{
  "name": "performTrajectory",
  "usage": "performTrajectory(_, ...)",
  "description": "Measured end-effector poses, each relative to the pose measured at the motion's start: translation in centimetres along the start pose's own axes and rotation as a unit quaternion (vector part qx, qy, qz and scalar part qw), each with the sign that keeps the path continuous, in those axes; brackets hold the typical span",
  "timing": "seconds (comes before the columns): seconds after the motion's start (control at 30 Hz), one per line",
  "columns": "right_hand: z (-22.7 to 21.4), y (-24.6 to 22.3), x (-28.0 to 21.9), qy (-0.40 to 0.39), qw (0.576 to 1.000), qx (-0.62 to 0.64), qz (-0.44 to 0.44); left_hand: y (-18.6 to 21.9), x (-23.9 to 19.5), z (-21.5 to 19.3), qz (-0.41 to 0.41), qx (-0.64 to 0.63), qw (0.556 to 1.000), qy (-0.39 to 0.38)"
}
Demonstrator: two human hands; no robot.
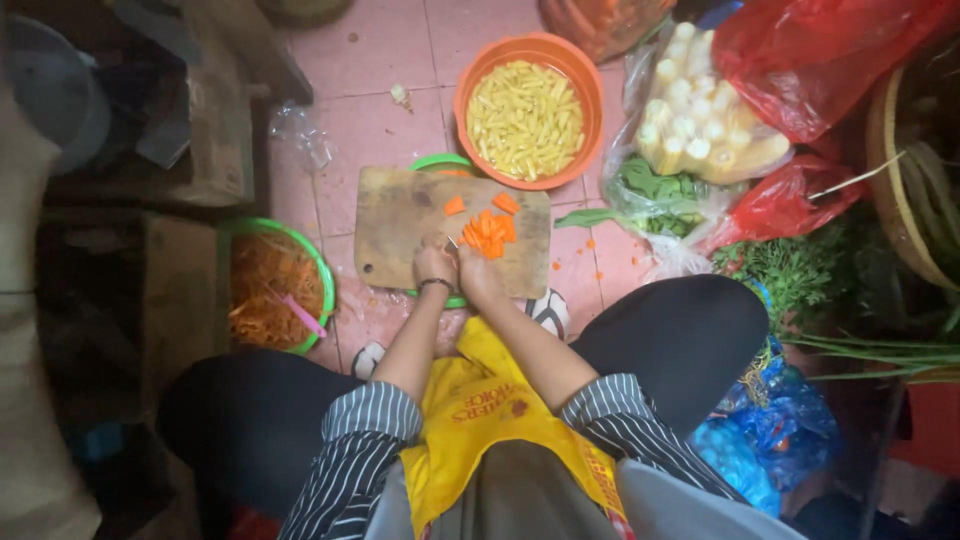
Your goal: Peeling and slicing carrots on a wooden cutting board while sitting on the floor.
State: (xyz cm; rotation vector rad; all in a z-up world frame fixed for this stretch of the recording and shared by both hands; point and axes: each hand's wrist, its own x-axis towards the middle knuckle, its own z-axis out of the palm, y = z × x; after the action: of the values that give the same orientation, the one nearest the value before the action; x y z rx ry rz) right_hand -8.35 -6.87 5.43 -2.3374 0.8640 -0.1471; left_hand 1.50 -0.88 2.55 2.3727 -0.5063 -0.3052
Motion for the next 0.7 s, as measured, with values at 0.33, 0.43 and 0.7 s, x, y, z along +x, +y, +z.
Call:
performTrajectory(0.33, 0.6, -0.3, -1.9, -0.058, 0.997, 0.024, -0.04, 0.6, 11.1, 5.0, 0.317, 0.047, 0.942, -0.101)
performTrajectory(0.43, 3.6, 2.2, -1.6, -0.068, 0.995, 0.041, -0.065, 0.3, 11.2, 4.8, 0.347, 0.121, 0.924, -0.109)
performTrajectory(0.7, -2.5, 0.4, 0.6, -0.016, 0.993, 0.032, 0.117, -4.1, 4.1, 3.5, -0.049, -0.199, 0.968, -0.142)
